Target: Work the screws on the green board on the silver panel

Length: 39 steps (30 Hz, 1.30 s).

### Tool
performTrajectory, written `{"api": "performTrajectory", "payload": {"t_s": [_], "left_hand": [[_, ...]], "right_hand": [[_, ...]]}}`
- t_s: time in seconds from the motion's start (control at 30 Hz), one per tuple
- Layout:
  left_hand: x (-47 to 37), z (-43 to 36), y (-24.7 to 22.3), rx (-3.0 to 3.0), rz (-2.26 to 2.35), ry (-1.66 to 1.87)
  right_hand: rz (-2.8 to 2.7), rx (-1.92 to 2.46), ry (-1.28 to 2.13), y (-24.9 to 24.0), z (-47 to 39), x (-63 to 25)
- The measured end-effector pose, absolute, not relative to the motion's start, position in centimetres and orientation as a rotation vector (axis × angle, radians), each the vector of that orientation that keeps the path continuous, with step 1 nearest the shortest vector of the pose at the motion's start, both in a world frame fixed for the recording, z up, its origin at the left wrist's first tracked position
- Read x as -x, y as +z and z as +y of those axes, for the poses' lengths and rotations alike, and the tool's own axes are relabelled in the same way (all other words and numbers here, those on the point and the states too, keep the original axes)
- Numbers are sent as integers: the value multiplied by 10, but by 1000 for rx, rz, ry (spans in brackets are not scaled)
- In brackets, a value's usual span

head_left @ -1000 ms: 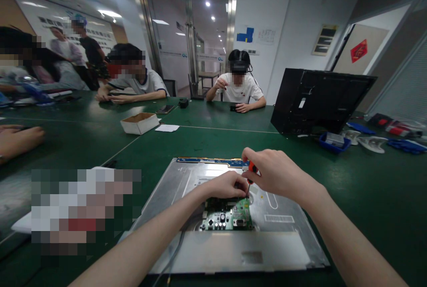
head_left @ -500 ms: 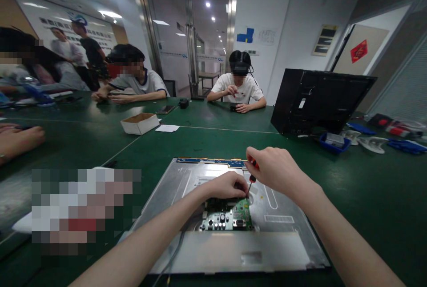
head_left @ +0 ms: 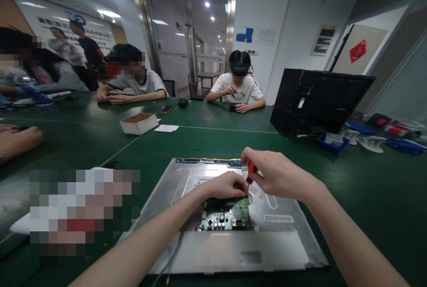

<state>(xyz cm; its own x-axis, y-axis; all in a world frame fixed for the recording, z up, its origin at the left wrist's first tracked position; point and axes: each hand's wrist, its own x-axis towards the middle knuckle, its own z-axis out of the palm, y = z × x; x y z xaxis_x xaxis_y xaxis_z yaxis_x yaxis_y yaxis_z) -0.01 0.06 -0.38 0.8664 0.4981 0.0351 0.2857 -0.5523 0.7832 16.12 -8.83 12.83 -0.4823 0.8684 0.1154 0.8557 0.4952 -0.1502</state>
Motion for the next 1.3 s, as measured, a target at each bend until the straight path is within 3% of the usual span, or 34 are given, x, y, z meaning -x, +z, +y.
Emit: {"api": "performTrajectory", "payload": {"t_s": [0.17, 0.6, 0.8, 1.03, 1.3], "left_hand": [[0, 2, -6, -2188, 559, 337], [0, -1, -1, -2152, 541, 342], [0, -1, -1, -2156, 553, 334], [-1, -2, 1, -2150, 549, 324], [-1, -1, 0, -2159, 559, 324]], "right_hand": [[-2564, 1466, 112, 129, -92, -156], [-2410, 1799, -404, 118, -78, -158], [-2459, 1603, -227, 117, -73, -157], [-2537, 1348, 357, 128, -80, -179], [-2406, 1760, -315, 123, -75, -168]]}}
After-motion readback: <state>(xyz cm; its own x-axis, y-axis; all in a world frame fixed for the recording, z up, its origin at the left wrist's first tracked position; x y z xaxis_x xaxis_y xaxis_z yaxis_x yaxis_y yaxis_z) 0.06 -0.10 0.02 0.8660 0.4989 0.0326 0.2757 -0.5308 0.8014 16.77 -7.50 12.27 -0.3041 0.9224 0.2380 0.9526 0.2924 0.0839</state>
